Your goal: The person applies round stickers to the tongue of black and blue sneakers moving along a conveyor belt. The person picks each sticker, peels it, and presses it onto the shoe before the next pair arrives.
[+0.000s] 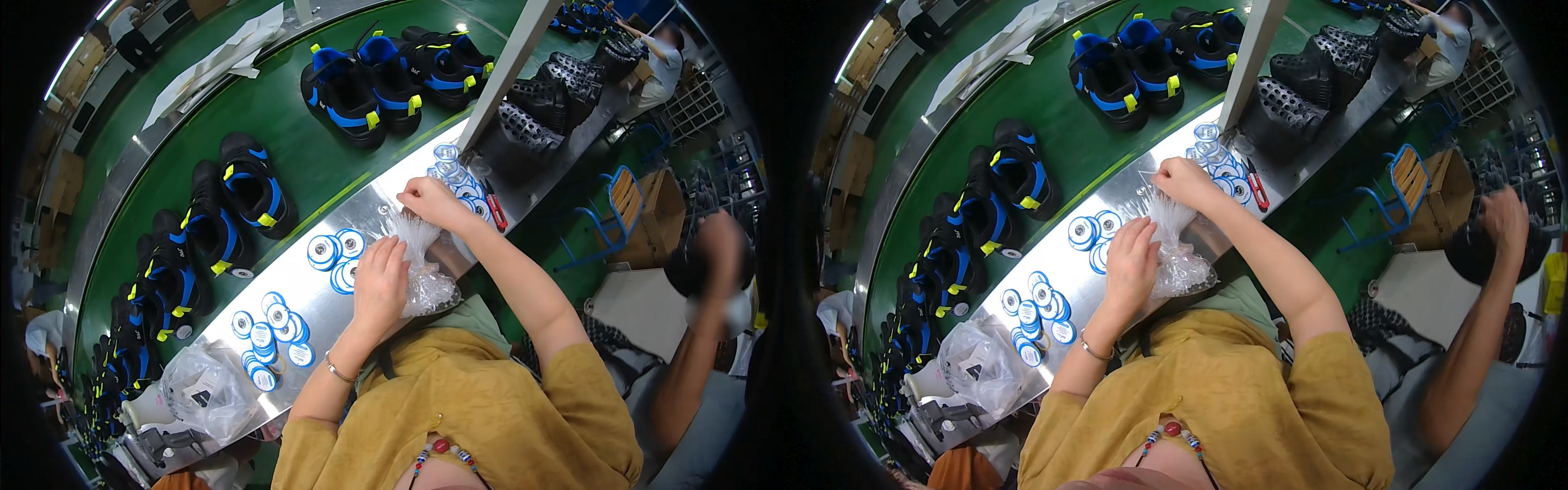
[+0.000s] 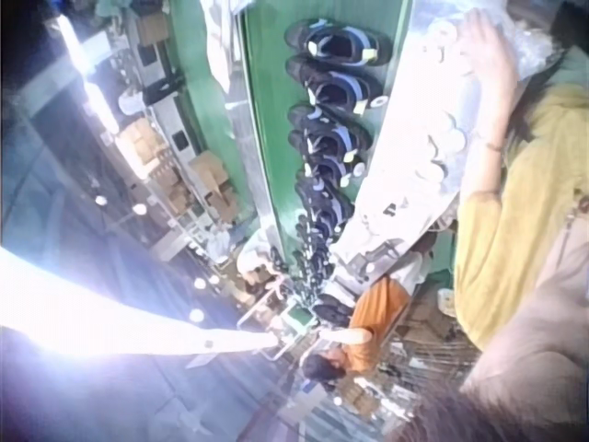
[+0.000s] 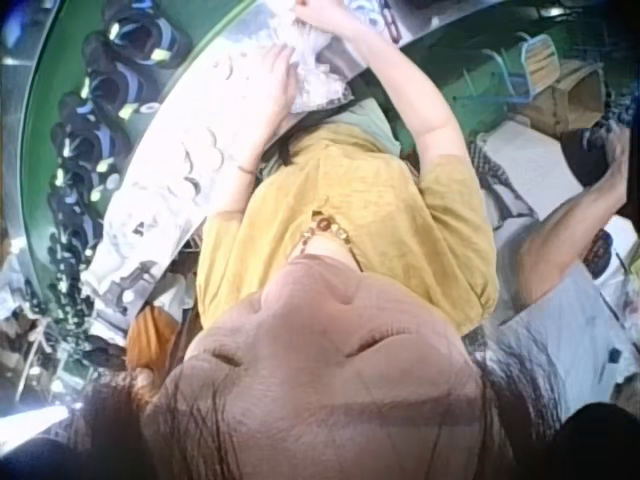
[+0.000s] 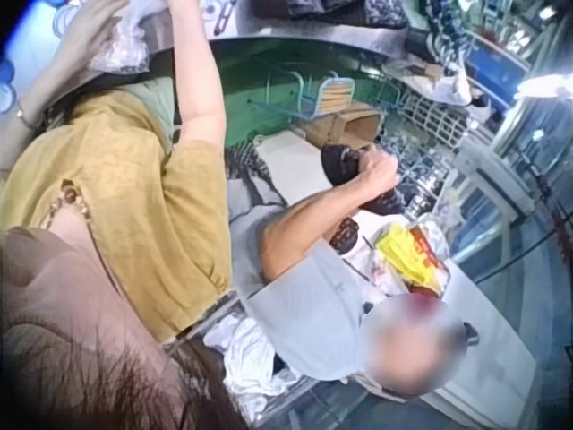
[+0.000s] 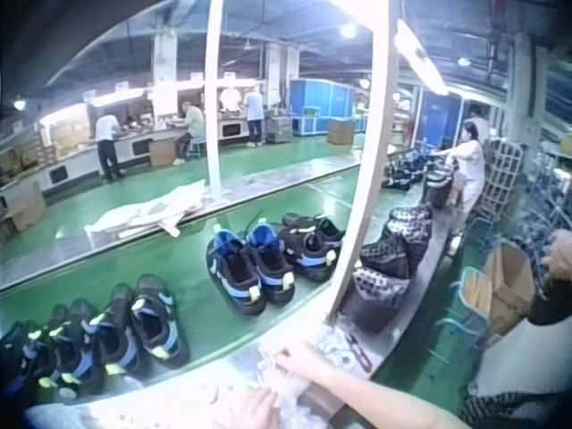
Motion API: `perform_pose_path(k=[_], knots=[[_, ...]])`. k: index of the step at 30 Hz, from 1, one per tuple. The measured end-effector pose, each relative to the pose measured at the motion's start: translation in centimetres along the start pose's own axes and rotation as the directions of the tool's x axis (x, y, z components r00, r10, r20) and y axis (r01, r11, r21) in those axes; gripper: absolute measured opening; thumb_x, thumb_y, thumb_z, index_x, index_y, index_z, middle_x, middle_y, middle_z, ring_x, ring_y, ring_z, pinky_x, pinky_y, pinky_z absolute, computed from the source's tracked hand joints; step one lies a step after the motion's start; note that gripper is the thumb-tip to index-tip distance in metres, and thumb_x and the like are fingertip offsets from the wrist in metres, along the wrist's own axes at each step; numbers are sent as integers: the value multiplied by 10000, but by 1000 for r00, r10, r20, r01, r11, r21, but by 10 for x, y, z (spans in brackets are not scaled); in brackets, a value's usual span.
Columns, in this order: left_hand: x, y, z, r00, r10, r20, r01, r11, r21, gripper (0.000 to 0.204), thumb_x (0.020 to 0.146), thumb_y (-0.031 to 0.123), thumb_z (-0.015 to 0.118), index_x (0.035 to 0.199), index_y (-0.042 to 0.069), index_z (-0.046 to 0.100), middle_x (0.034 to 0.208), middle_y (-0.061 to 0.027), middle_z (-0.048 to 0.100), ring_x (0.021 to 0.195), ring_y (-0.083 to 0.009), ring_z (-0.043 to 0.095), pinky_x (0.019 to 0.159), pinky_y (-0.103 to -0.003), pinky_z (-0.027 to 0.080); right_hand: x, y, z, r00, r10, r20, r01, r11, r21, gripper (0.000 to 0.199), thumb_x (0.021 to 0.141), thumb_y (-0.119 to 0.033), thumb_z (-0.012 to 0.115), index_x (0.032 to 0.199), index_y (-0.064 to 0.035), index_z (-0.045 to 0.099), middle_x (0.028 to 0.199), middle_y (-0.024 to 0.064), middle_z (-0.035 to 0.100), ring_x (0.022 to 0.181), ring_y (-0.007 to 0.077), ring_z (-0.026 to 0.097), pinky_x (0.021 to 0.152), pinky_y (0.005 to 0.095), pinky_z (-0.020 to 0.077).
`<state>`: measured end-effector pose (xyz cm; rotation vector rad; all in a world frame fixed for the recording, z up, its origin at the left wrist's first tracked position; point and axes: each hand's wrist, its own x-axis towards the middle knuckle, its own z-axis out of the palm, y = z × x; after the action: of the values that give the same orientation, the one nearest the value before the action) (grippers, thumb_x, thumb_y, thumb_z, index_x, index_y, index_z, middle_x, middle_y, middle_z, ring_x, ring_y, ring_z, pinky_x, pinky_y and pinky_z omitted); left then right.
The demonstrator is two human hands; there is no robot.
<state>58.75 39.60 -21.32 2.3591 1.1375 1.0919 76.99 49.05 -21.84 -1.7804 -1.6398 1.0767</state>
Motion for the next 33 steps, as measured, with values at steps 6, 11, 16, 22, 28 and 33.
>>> perform_pose_path(k=[6,11,16,22,28,33], knots=[[5,8,12,997,-5,73,3,999,35,348,777,48,672,1103,-40,588,1166,-212,590,1121,-373,550,923,-453,448,6,1,14,1000,9,25,-5,981,-192,302,765,-284,716,792,12,669,769,151,678,729,270,655,678,363,510],[6,16,12,986,-50,157,37,996,85,410,821,139,670,1175,-47,580,1265,-238,549,1228,-390,492,1002,-459,413,6,20,10,999,-36,28,26,947,319,191,804,-188,674,824,2,665,739,82,659,675,164,603,632,295,479],[-5,11,26,980,-47,192,31,996,88,429,846,200,660,1191,-45,591,1302,-246,533,1262,-382,473,1047,-463,385,1,-2,1,949,-54,-310,228,796,561,89,900,-75,591,877,6,620,824,24,620,740,84,554,669,244,467],[-1,14,23,982,-57,179,51,998,37,441,808,138,691,1206,-21,583,1314,-219,527,1270,-374,468,1040,-440,400,8,-40,-27,917,-51,-395,361,527,769,113,980,-139,532,963,-29,542,890,108,667,744,143,636,700,255,526],[4,-36,-11,966,-220,-135,233,968,88,431,818,89,659,1231,13,560,1321,-234,500,1241,-400,468,1007,-467,394,-4,-40,-30,980,-67,-190,191,608,771,94,957,-146,577,964,-53,585,678,-32,508,530,35,399,458,186,323],[-2,-87,-31,901,-425,-82,428,845,320,376,810,112,679,1152,-24,601,1335,-239,487,1292,-409,402,1040,-463,354,-9,-31,-18,1000,23,-21,-1,701,713,85,916,-128,618,943,-47,606,708,-65,532,560,1,391,472,180,306]])
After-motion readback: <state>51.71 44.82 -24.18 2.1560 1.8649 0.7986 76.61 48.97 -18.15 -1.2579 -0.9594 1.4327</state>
